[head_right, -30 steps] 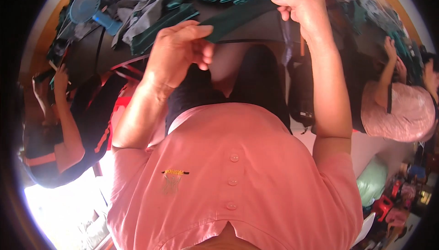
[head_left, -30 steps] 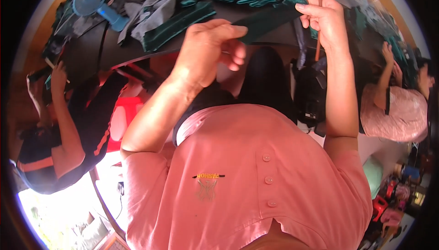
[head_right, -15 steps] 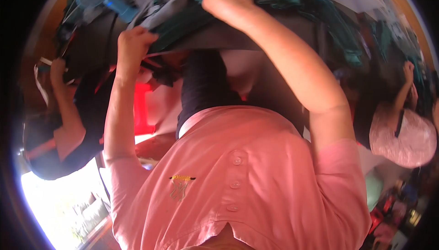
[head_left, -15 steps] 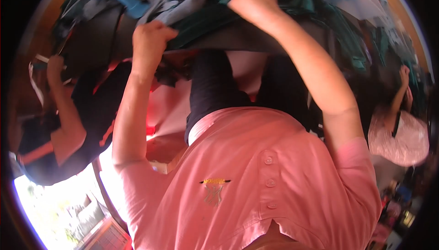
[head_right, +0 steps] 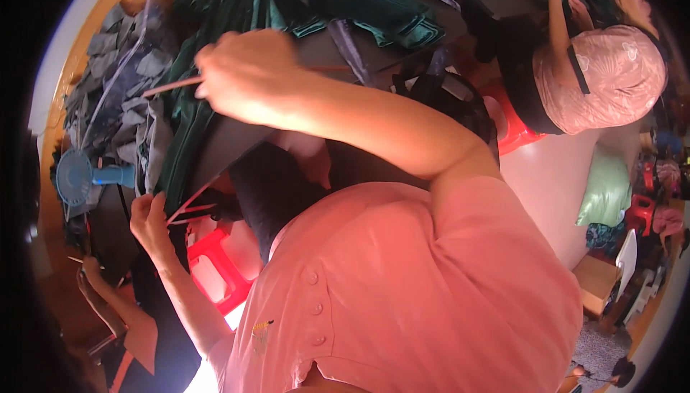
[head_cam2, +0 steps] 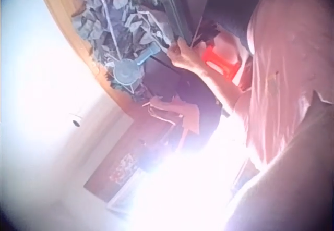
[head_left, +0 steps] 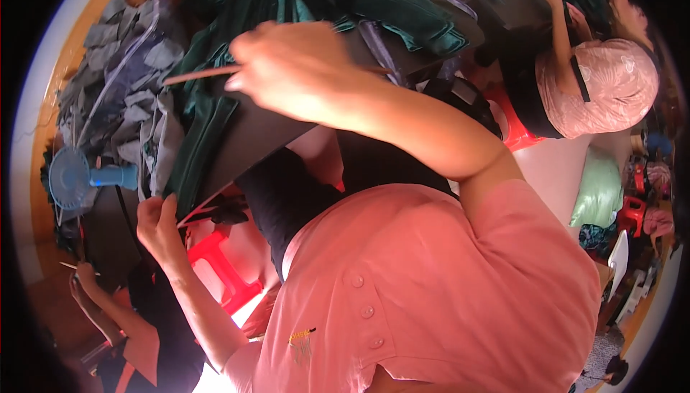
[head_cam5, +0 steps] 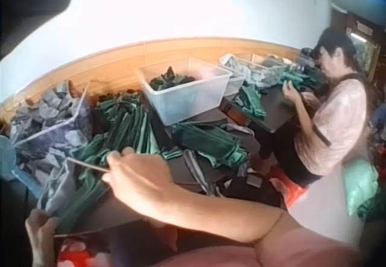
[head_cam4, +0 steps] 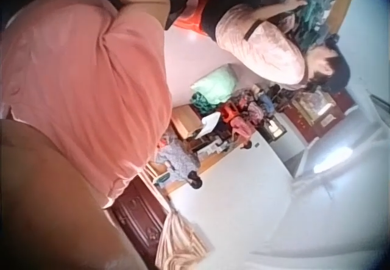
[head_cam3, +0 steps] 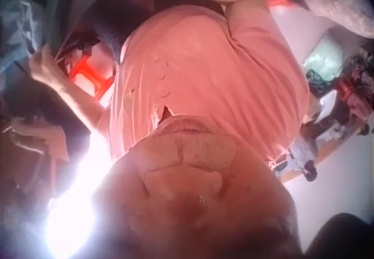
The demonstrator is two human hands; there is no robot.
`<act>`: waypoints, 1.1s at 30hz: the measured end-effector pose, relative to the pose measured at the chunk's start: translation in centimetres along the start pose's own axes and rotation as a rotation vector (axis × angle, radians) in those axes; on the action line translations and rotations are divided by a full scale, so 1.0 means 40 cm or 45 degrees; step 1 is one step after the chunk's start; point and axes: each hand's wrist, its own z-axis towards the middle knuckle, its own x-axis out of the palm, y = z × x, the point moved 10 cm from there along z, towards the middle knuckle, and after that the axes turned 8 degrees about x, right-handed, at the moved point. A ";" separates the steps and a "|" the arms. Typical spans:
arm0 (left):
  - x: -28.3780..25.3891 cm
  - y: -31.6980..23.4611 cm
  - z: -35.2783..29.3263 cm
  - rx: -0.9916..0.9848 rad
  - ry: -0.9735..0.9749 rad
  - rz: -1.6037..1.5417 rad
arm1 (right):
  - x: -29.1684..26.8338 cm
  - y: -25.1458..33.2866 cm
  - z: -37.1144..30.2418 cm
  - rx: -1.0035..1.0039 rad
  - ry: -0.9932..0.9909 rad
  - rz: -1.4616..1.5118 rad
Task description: Turning small green fabric tubes inside out using a wooden stick.
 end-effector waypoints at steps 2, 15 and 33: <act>-0.002 -0.053 0.018 0.134 -0.008 0.152 | -0.140 -0.134 -0.057 0.058 -0.293 -0.085; 0.717 -0.578 -0.065 -0.039 1.086 -0.805 | -0.220 -0.526 -0.165 0.379 -0.400 -0.267; 0.803 -0.586 -0.024 -0.543 0.790 -1.756 | -0.176 -0.230 -0.238 -0.338 -0.180 0.032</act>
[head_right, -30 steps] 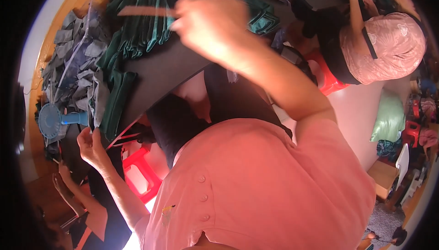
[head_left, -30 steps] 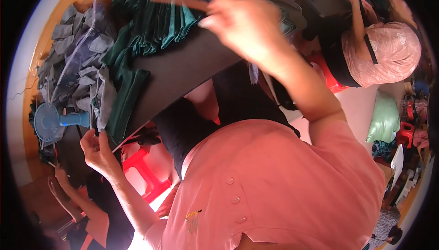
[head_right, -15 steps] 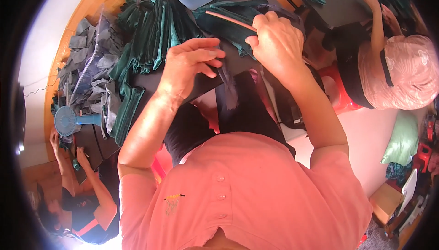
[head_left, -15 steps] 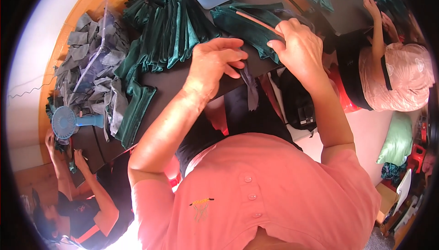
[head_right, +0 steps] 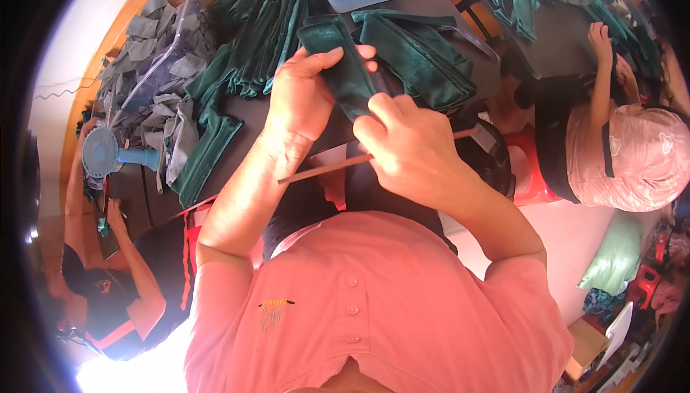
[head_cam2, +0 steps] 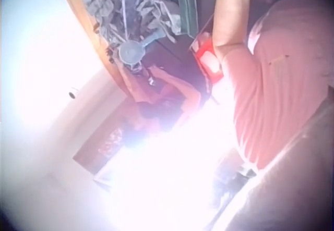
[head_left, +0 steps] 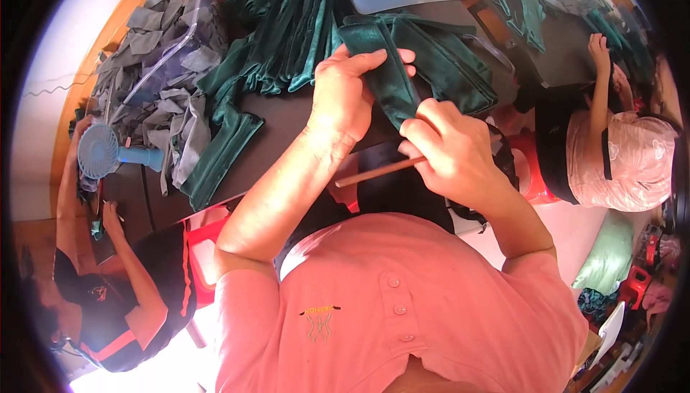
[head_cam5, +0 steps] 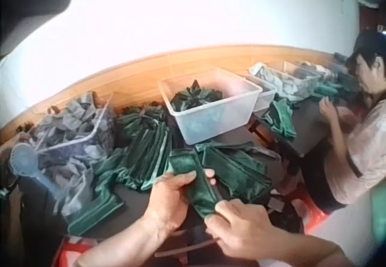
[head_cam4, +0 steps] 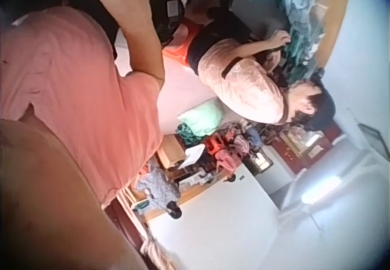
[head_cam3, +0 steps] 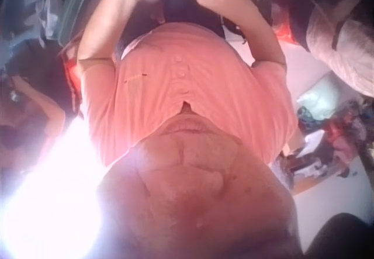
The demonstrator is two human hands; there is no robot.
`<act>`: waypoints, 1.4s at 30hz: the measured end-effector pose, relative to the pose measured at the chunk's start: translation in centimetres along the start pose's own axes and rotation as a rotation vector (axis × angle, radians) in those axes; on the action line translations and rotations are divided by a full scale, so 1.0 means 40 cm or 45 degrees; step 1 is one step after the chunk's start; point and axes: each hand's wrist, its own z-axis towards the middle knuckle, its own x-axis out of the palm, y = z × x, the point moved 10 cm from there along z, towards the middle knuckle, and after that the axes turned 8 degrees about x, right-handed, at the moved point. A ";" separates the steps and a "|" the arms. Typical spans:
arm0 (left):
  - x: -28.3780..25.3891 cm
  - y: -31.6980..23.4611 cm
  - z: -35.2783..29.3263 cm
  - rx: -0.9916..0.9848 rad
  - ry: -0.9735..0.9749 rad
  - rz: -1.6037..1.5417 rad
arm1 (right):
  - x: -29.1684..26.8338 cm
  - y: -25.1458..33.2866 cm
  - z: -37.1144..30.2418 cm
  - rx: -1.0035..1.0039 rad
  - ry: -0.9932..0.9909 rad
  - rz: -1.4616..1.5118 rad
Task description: Turning small green fabric tubes inside out using a wooden stick.
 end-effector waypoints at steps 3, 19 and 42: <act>0.028 -0.073 -0.049 0.209 0.114 0.051 | -0.041 -0.043 0.011 0.299 -0.026 0.493; 0.052 -0.113 -0.228 0.216 0.533 0.292 | -0.058 0.026 0.127 0.295 0.023 1.225; 0.103 -0.063 -0.278 -0.176 0.686 0.273 | -0.132 -0.033 0.155 0.653 0.130 0.943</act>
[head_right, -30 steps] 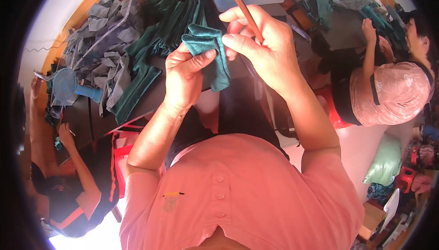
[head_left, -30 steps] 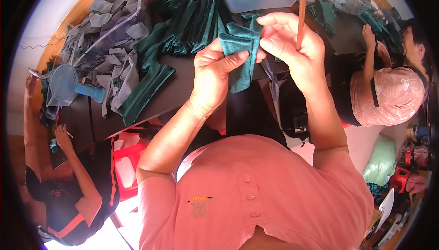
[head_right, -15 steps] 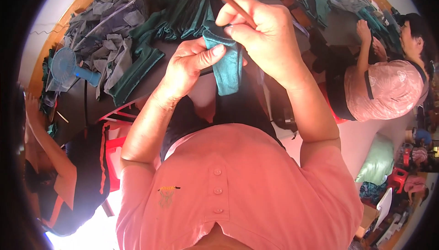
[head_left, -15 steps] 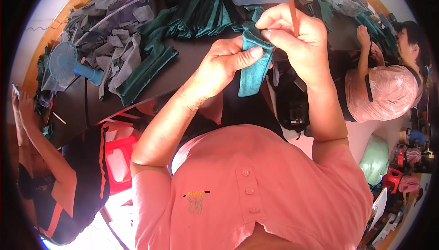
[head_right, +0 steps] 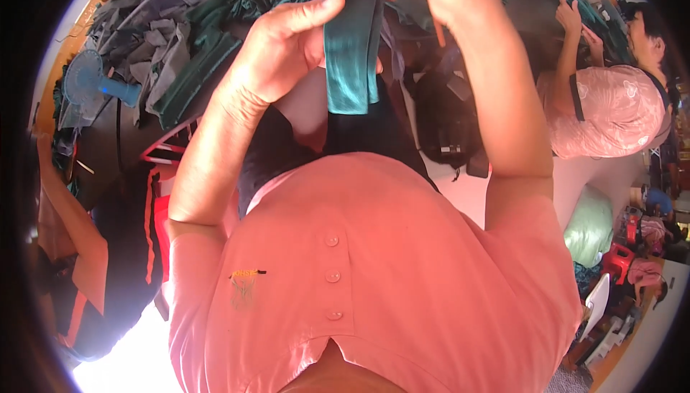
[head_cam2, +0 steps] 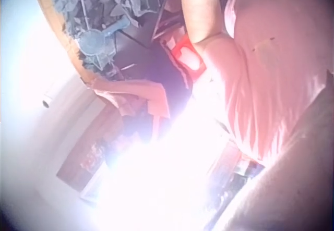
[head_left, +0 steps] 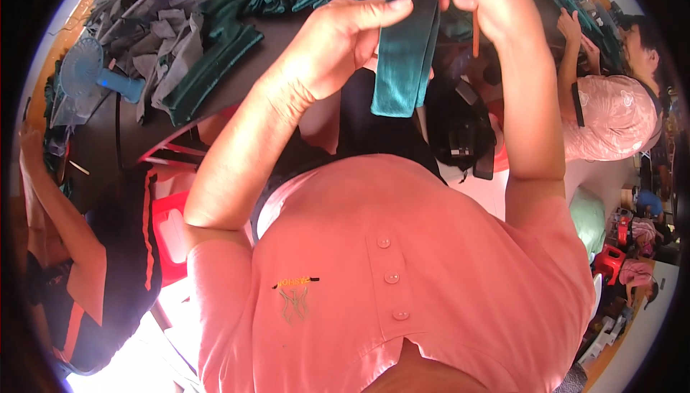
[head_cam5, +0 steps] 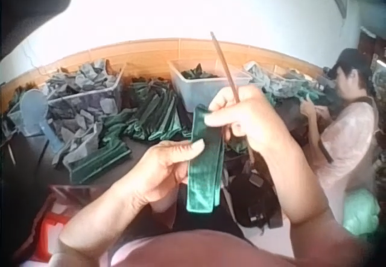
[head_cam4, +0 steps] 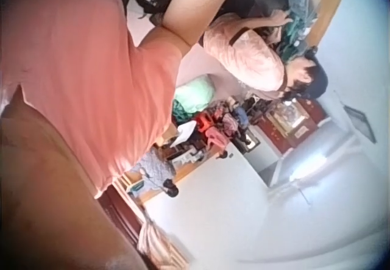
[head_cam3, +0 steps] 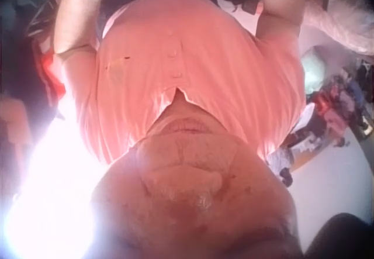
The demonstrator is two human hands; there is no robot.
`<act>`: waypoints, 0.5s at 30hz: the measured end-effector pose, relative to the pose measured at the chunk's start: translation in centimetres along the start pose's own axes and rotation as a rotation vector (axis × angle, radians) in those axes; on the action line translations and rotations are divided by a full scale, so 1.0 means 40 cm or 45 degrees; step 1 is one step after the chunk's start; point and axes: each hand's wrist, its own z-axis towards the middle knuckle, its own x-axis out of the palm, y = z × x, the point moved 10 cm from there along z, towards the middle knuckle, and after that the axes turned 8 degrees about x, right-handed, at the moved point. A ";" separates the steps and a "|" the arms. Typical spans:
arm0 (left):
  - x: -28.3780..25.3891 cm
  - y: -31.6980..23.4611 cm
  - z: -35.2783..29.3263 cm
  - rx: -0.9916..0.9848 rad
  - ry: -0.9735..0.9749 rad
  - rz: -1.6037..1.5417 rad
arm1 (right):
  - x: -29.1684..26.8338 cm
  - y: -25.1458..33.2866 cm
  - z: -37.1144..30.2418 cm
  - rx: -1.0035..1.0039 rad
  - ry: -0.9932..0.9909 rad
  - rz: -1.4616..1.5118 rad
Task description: Turning small green fabric tubes inside out using a wooden stick.
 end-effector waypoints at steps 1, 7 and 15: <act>-0.002 0.012 -0.006 -0.041 -0.005 -0.041 | -0.003 -0.003 0.004 0.100 -0.074 0.133; 0.008 0.064 -0.008 -0.194 0.164 -0.168 | 0.016 -0.073 0.070 0.019 0.758 1.065; 0.011 0.090 -0.016 -0.258 0.151 -0.139 | -0.081 -0.151 0.068 0.287 -0.191 0.310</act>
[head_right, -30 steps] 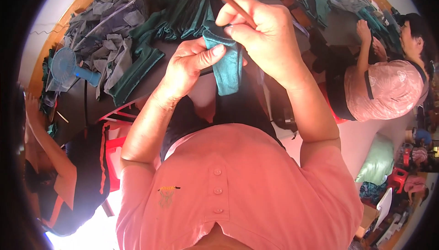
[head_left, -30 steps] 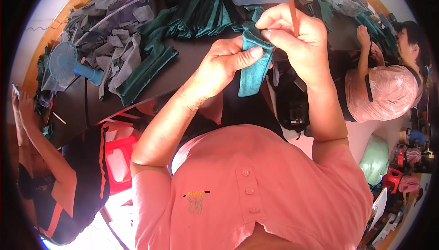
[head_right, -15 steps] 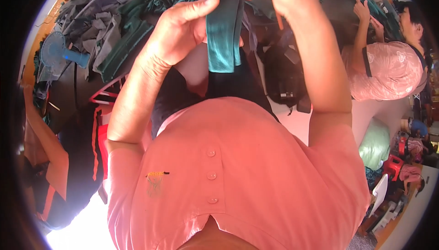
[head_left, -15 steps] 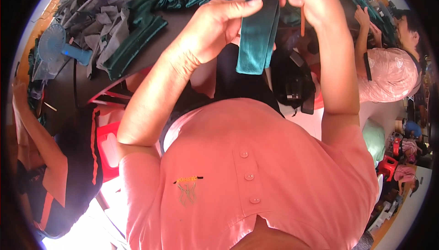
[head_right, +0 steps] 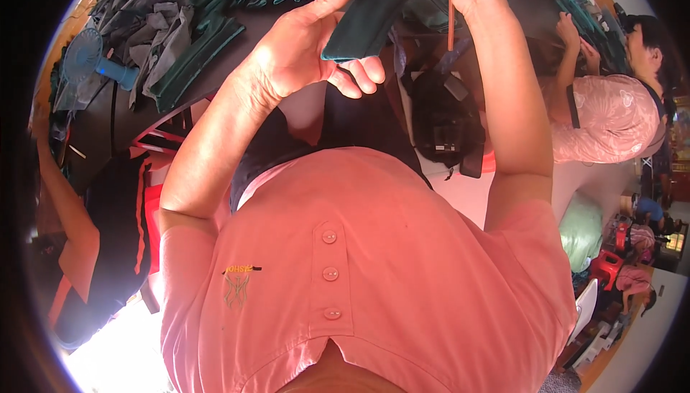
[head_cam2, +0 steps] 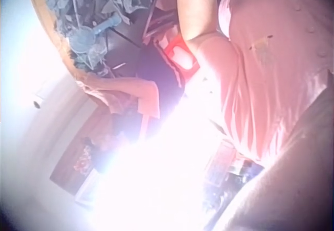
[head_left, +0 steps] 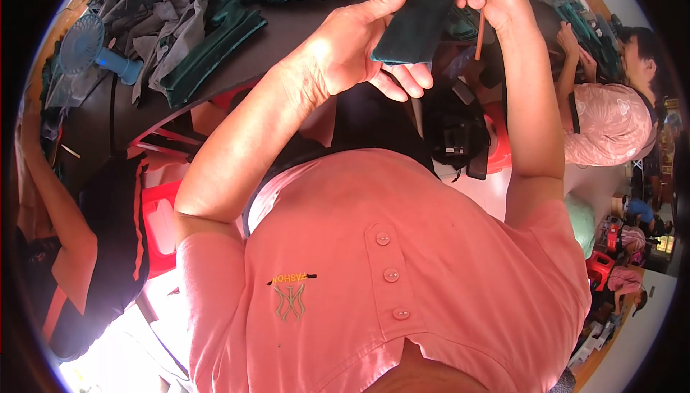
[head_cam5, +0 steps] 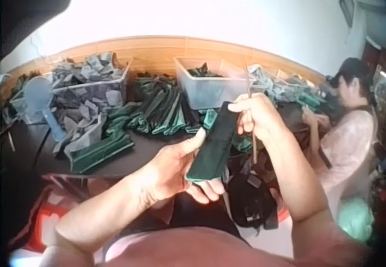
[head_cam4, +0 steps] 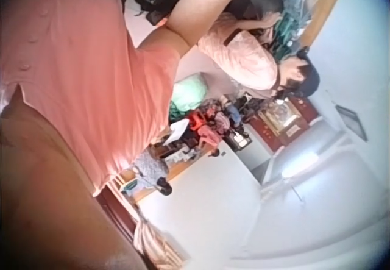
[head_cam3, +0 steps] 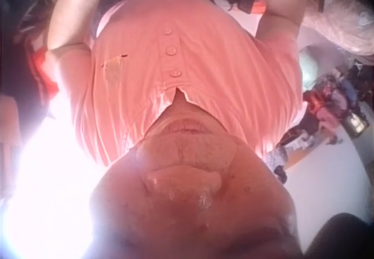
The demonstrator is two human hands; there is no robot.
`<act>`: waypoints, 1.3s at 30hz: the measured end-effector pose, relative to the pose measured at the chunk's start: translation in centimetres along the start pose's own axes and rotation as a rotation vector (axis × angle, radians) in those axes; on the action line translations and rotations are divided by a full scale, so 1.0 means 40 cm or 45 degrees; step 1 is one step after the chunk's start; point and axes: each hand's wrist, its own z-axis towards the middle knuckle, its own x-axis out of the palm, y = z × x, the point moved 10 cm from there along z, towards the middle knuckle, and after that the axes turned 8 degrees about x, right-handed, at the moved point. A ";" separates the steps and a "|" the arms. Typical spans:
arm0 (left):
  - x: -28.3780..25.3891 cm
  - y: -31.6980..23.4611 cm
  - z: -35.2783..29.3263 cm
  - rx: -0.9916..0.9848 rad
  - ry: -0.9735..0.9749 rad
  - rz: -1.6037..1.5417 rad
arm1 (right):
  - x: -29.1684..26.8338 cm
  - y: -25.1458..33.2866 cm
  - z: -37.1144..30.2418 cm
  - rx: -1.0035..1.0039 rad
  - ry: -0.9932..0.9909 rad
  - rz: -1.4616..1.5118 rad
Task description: Turning small green fabric tubes inside out using a wooden stick.
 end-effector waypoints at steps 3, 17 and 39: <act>-0.020 0.011 -0.004 -0.054 -0.148 0.117 | 0.030 -0.005 -0.011 -0.005 0.135 0.013; -0.038 -0.072 -0.025 0.623 -0.344 0.323 | 0.112 0.070 -0.137 -0.373 0.384 -0.232; -0.004 -0.165 -0.060 0.900 -0.405 0.480 | 0.175 0.134 -0.224 -0.919 0.370 -0.506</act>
